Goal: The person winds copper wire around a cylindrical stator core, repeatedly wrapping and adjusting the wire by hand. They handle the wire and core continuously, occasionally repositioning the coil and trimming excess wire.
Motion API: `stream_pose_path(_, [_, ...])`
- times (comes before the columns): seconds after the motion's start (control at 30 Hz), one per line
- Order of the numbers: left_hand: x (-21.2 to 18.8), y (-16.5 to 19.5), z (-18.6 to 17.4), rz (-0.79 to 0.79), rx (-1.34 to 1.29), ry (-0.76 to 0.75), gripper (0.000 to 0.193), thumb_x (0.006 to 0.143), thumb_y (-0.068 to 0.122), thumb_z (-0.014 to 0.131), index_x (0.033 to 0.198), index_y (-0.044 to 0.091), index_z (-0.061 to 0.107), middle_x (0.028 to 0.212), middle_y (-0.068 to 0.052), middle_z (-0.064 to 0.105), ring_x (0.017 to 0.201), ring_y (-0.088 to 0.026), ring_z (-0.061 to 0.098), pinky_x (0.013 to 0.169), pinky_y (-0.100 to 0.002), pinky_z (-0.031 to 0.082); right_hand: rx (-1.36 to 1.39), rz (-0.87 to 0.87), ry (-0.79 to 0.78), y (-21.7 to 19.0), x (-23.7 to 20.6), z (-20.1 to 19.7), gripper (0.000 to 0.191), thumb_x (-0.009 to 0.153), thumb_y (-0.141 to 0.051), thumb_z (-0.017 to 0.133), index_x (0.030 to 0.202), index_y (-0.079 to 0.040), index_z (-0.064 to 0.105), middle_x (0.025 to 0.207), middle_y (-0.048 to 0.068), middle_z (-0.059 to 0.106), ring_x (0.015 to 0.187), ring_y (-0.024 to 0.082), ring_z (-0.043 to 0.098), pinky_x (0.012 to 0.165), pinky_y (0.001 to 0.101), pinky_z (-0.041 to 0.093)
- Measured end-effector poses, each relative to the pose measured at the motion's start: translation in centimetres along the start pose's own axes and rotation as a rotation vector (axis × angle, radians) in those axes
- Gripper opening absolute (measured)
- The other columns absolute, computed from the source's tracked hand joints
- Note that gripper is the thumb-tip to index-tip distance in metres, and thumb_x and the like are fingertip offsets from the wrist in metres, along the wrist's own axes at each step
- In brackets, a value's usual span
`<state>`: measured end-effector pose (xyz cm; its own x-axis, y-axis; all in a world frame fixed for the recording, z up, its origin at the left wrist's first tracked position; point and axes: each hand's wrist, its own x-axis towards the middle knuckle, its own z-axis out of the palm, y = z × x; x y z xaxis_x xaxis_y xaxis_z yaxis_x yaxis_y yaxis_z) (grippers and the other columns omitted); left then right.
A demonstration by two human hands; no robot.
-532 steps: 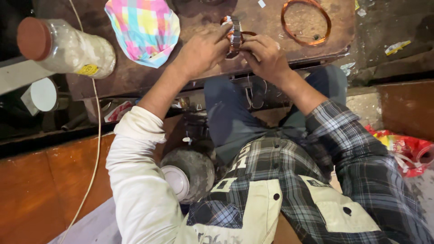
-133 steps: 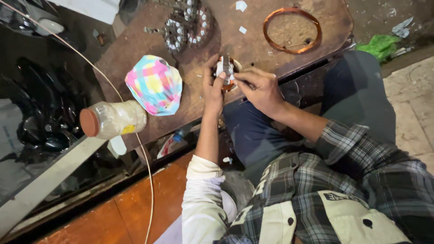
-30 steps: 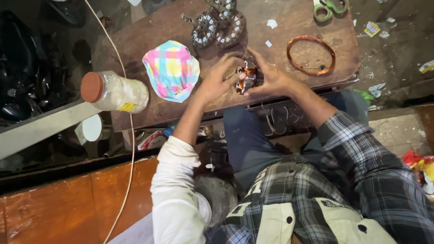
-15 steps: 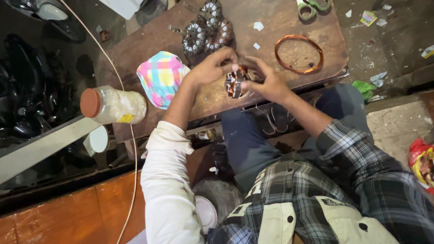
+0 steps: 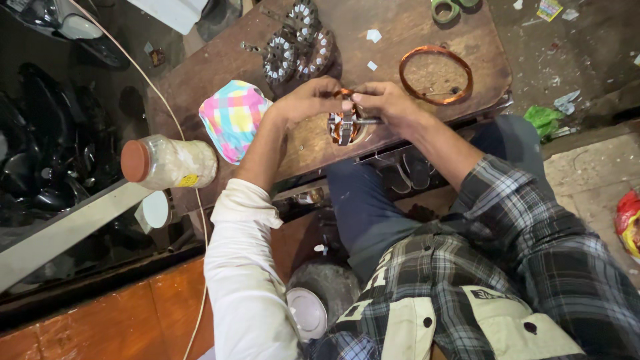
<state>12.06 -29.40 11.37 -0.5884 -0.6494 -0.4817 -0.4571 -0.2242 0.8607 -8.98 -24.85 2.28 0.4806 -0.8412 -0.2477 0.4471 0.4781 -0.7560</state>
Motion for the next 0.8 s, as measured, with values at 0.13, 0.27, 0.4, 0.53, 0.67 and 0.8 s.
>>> stream_pose_path(0.13, [-0.1,-1.2,-0.7,0.035,0.033,-0.077,0.02,0.091,0.01,0.079,0.101,0.006,0.062,0.096,0.003,0.062,0.096,-0.008,0.058,0.084,-0.026,0.048,0.038,0.059,-0.087,-0.2,0.1,-0.2,0.031,0.087,-0.012,0.074,0.115,-0.003,0.064,0.105,0.006,0.072,0.097,0.015,0.07,0.091,0.0314,0.056])
stream_pose_path(0.27, [0.2,-2.0,-1.7,0.103,0.035,-0.158,0.027,0.09,0.006,0.077,0.105,0.006,0.055,0.106,0.002,0.057,0.107,-0.009,0.056,0.094,-0.027,0.048,0.066,0.087,-0.068,0.1,0.3,-0.3,0.031,0.086,-0.009,0.072,0.115,-0.005,0.065,0.105,0.005,0.072,0.097,0.015,0.07,0.091,0.0324,0.055])
stream_pose_path(0.4, [0.8,-2.0,-2.2,0.124,0.299,-0.145,0.028,0.091,0.006,0.079,0.104,0.004,0.055,0.11,-0.003,0.049,0.106,-0.014,0.053,0.093,-0.029,0.048,0.099,0.051,-0.068,0.8,0.9,-0.8,0.027,0.089,-0.005,0.069,0.115,-0.003,0.065,0.106,0.005,0.072,0.098,0.015,0.069,0.093,0.0323,0.055])
stream_pose_path(0.53, [1.4,-1.3,-2.1,0.121,0.4,-0.181,0.029,0.088,0.01,0.081,0.104,0.006,0.057,0.112,-0.004,0.048,0.108,-0.016,0.057,0.094,-0.031,0.052,0.076,0.025,-0.096,1.4,1.3,-1.5,0.026,0.089,-0.001,0.068,0.114,-0.002,0.064,0.106,0.005,0.07,0.098,0.014,0.067,0.093,0.0314,0.054])
stream_pose_path(0.67, [1.4,-1.1,-1.9,0.075,0.46,-0.153,0.03,0.087,0.011,0.082,0.102,0.006,0.056,0.111,-0.005,0.047,0.103,-0.019,0.058,0.089,-0.034,0.052,0.045,0.048,-0.111,1.6,1.4,-1.8,0.032,0.085,0.003,0.065,0.117,-0.004,0.064,0.104,0.004,0.067,0.096,0.013,0.066,0.091,0.0297,0.055])
stream_pose_path(0.8, [1.0,-1.4,-1.7,0.192,0.557,-0.106,0.032,0.087,0.01,0.085,0.102,0.004,0.057,0.112,-0.007,0.048,0.105,-0.022,0.057,0.091,-0.035,0.051,-0.065,0.031,-0.098,1.5,1.6,-1.8,0.033,0.086,0.009,0.066,0.117,-0.001,0.062,0.104,0.005,0.065,0.094,0.013,0.065,0.09,0.0296,0.056])
